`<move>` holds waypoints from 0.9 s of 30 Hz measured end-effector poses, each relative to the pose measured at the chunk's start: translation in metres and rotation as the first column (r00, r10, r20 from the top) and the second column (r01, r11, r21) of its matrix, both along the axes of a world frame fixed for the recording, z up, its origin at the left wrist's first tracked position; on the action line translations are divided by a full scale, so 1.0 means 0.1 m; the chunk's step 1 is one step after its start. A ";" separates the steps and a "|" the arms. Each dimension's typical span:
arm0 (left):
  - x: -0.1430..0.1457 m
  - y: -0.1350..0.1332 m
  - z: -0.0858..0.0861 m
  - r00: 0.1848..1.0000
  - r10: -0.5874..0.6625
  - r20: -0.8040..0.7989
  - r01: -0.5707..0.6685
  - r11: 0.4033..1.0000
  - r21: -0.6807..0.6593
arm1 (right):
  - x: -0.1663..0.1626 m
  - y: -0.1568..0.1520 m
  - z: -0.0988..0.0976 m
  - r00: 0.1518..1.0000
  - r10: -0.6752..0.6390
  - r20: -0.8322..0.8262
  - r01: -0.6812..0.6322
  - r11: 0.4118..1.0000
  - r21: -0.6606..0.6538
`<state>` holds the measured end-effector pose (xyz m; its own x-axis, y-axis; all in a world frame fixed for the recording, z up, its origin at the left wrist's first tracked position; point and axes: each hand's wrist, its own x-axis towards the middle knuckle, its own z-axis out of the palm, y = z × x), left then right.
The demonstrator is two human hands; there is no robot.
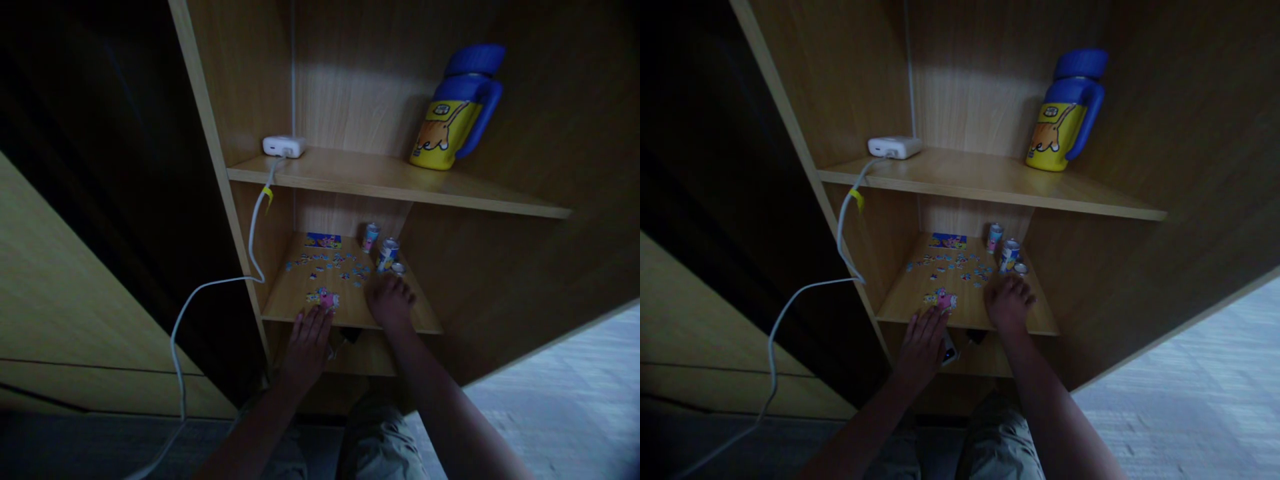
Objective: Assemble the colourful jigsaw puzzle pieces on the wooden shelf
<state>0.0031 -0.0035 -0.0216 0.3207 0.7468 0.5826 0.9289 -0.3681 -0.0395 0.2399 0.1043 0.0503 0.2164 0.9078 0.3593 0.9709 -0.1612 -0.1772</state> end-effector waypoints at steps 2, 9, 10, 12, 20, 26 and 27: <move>0.00 0.00 0.00 1.000 -0.001 0.004 0.001 1.000 0.000 | 0.00 0.03 -0.01 0.999 0.033 0.004 -0.032 0.995 -0.089; -0.01 0.01 -0.02 1.000 -0.015 0.016 0.015 1.000 0.016 | 0.04 0.10 -0.06 0.987 0.156 0.032 -0.152 0.984 -0.098; 0.00 0.01 -0.01 1.000 -0.013 0.016 0.013 1.000 0.013 | 0.05 0.11 -0.07 0.982 0.184 0.037 -0.181 0.980 -0.077; 0.00 0.00 0.00 1.000 -0.003 0.016 0.003 1.000 0.008 | 0.07 0.12 -0.08 0.969 0.243 0.033 -0.241 0.969 -0.050; 0.02 0.00 0.00 1.000 0.008 0.014 -0.008 1.000 0.004 | 0.18 0.17 -0.08 0.952 0.304 -0.042 -0.305 0.952 -0.008; 0.02 0.00 0.01 1.000 -0.005 0.027 0.005 1.000 0.004 | 0.17 0.14 -0.07 0.927 0.353 -0.130 -0.350 0.936 0.048; 0.02 0.00 0.01 1.000 -0.006 0.029 0.006 1.000 0.007 | 0.17 0.14 -0.06 0.921 0.362 -0.145 -0.357 0.932 0.058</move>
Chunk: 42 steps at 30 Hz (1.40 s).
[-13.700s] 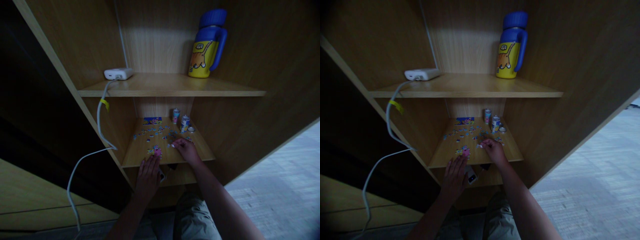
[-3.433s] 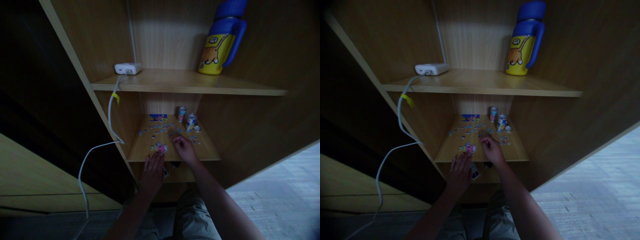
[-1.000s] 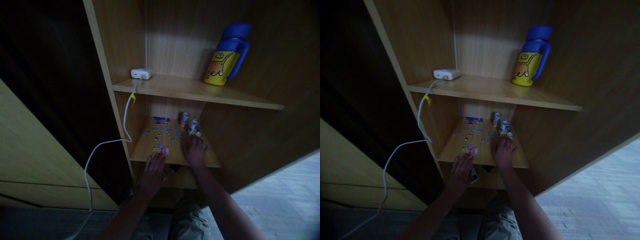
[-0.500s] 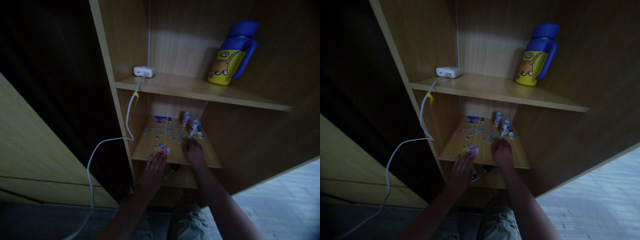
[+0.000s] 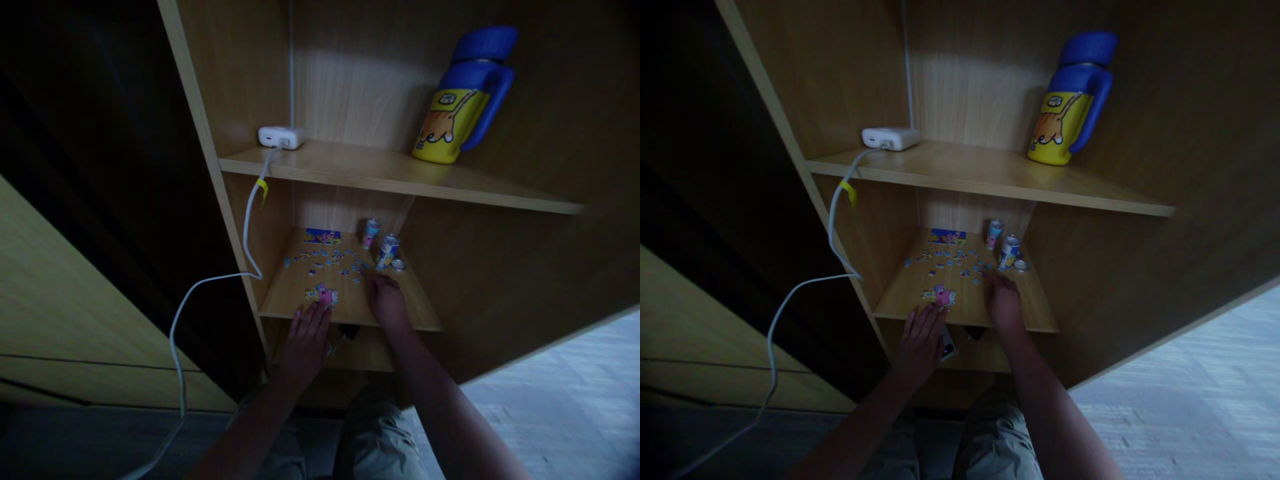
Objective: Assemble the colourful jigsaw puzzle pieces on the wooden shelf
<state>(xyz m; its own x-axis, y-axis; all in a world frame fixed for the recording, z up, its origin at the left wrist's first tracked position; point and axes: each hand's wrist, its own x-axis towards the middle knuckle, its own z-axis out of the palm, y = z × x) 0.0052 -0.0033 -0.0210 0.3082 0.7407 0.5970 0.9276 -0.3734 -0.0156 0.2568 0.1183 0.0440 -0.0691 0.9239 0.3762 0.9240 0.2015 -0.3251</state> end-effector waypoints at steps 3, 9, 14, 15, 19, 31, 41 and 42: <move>0.00 0.00 0.00 1.000 0.005 -0.004 -0.005 1.000 0.007 | -0.01 0.00 0.02 0.998 0.038 -0.049 -0.038 0.999 0.013; -0.01 0.00 0.00 1.000 0.000 -0.010 0.000 1.000 0.016 | -0.06 -0.07 0.06 1.000 -0.011 0.006 0.010 1.000 0.019; -0.01 -0.01 0.01 1.000 -0.002 -0.006 0.002 1.000 0.004 | -0.12 -0.14 0.12 0.964 -0.221 0.148 0.226 0.974 -0.018; -0.01 -0.01 0.01 1.000 -0.001 -0.009 0.001 1.000 -0.002 | -0.13 -0.15 0.13 0.962 -0.218 0.163 0.227 0.973 -0.033; -0.01 0.00 -0.01 1.000 -0.001 -0.016 0.001 1.000 -0.014 | -0.11 -0.12 0.15 0.967 -0.165 0.193 0.182 0.981 -0.072; 0.00 -0.01 0.02 0.999 0.017 -0.028 -0.018 0.999 -0.033 | -0.11 -0.15 0.15 0.962 -0.190 0.196 0.201 0.979 -0.038; 0.00 0.00 0.00 1.000 0.005 -0.009 -0.005 1.000 -0.025 | -0.08 -0.12 0.14 0.991 -0.064 0.120 0.069 0.997 -0.038; 0.00 0.00 -0.01 1.000 0.007 -0.009 -0.007 1.000 -0.030 | -0.08 -0.12 0.14 0.989 -0.077 0.126 0.082 0.996 -0.036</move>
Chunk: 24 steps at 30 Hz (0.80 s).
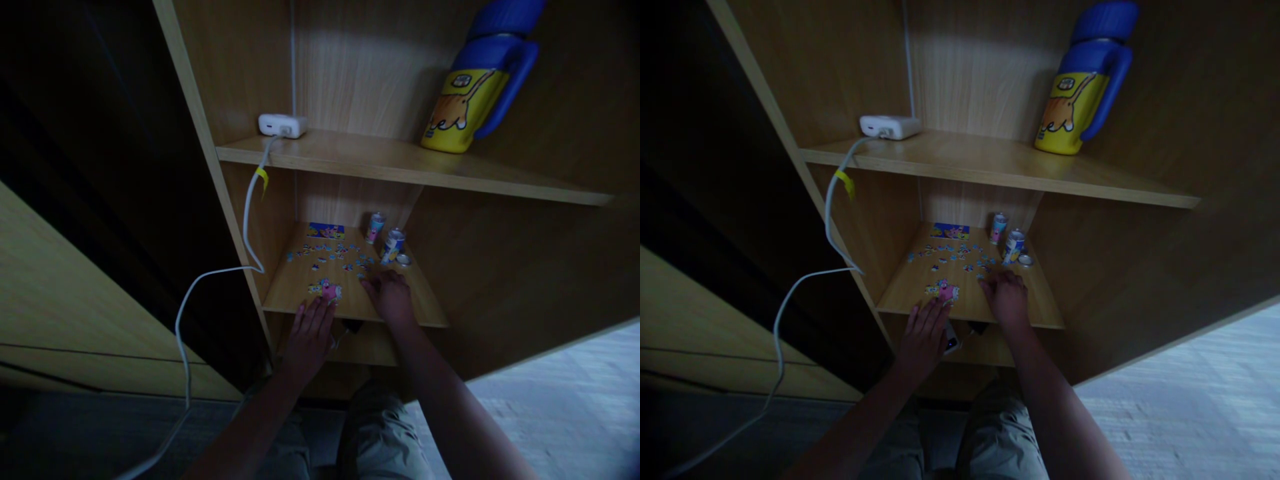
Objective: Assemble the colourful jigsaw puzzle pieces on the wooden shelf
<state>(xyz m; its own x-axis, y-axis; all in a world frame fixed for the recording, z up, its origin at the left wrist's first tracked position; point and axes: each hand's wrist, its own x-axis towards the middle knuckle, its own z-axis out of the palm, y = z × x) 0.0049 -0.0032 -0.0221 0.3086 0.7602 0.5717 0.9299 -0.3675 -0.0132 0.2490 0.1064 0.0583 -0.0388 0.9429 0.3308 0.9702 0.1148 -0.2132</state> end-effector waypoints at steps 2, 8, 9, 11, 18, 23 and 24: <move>0.00 0.00 -0.01 1.000 0.009 0.000 -0.009 1.000 -0.006 | -0.01 0.00 0.00 1.000 -0.016 0.012 0.016 1.000 -0.005; 0.01 0.00 0.00 1.000 0.006 0.009 -0.006 1.000 -0.010 | -0.01 0.01 0.00 1.000 0.001 0.003 -0.001 1.000 -0.018; 0.01 -0.01 0.01 1.000 0.006 0.010 -0.006 1.000 -0.011 | 0.00 0.01 0.00 1.000 0.006 -0.001 -0.006 1.000 -0.020; 0.01 -0.01 0.01 1.000 0.006 0.010 -0.006 1.000 -0.009 | 0.00 0.01 0.00 1.000 0.011 -0.008 -0.011 1.000 -0.024; 0.00 0.00 -0.02 1.000 0.008 -0.002 -0.008 1.000 -0.009 | 0.00 0.02 -0.01 0.999 0.014 -0.031 -0.015 0.999 -0.029; 0.00 0.00 -0.02 1.000 -0.001 0.005 0.001 1.000 -0.004 | 0.01 0.03 -0.02 0.999 0.017 -0.045 -0.018 1.000 -0.018; 0.00 0.00 -0.01 1.000 -0.004 0.010 0.004 1.000 -0.004 | 0.01 0.03 -0.02 0.999 0.016 -0.050 -0.017 1.000 -0.019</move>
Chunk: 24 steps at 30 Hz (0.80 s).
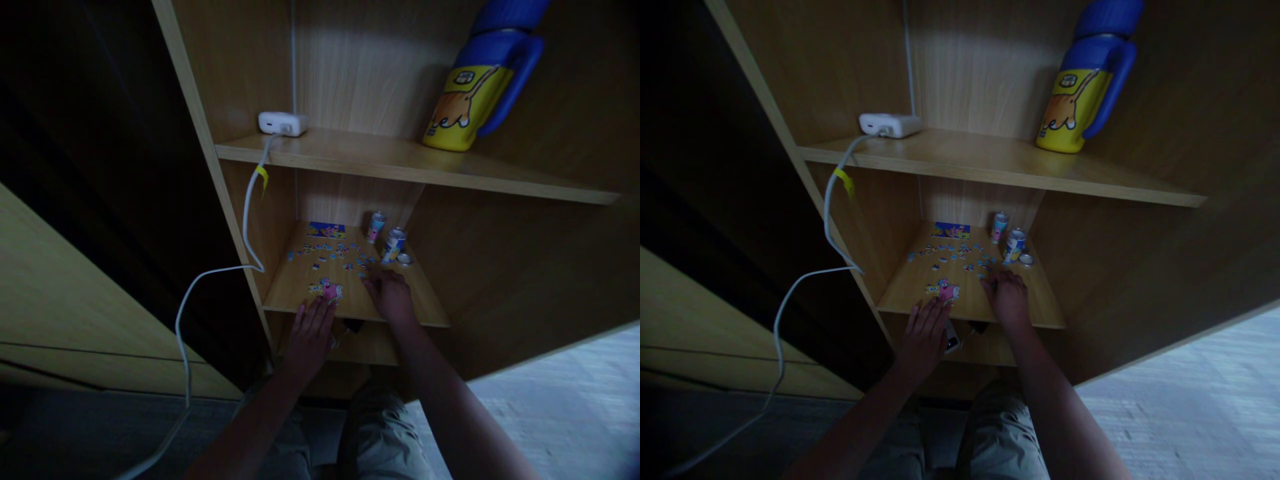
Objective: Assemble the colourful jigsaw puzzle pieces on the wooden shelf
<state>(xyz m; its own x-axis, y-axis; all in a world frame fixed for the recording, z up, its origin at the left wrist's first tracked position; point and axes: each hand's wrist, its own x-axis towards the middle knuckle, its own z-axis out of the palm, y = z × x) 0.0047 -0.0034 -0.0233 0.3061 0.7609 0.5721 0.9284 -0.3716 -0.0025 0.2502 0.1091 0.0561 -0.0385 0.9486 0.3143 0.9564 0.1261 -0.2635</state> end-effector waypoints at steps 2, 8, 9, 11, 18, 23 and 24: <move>0.00 0.00 0.01 1.000 -0.003 0.005 0.003 1.000 0.001 | 0.00 0.00 0.00 1.000 0.003 -0.010 -0.003 1.000 0.001; 0.00 0.00 0.01 1.000 0.005 0.000 -0.005 1.000 0.006 | 0.00 0.00 0.00 1.000 0.006 -0.006 -0.006 1.000 0.008; 0.00 0.00 0.01 1.000 0.008 -0.003 -0.008 1.000 0.003 | 0.00 0.00 0.00 1.000 0.006 -0.005 -0.006 1.000 0.008; 0.00 0.00 0.00 1.000 0.011 -0.014 -0.011 1.000 -0.011 | 0.00 0.01 0.00 1.000 0.008 -0.004 -0.007 1.000 0.006; 0.01 0.00 0.00 1.000 0.011 0.000 -0.011 1.000 0.002 | -0.01 0.01 0.01 1.000 -0.001 0.005 0.001 1.000 -0.003; 0.01 0.01 -0.01 1.000 0.011 0.007 -0.011 1.000 0.013 | 0.00 -0.01 0.02 1.000 0.024 -0.004 -0.024 1.000 0.018; 0.01 0.01 -0.02 1.000 0.011 0.007 -0.011 1.000 0.017 | 0.00 -0.01 0.01 1.000 0.028 -0.004 -0.028 0.999 0.022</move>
<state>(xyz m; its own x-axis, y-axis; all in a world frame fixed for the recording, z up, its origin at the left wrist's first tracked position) 0.0055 -0.0019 -0.0250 0.2934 0.7541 0.5875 0.9325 -0.3611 -0.0021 0.2502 0.1082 0.0573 -0.0639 0.9398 0.3356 0.9513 0.1590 -0.2642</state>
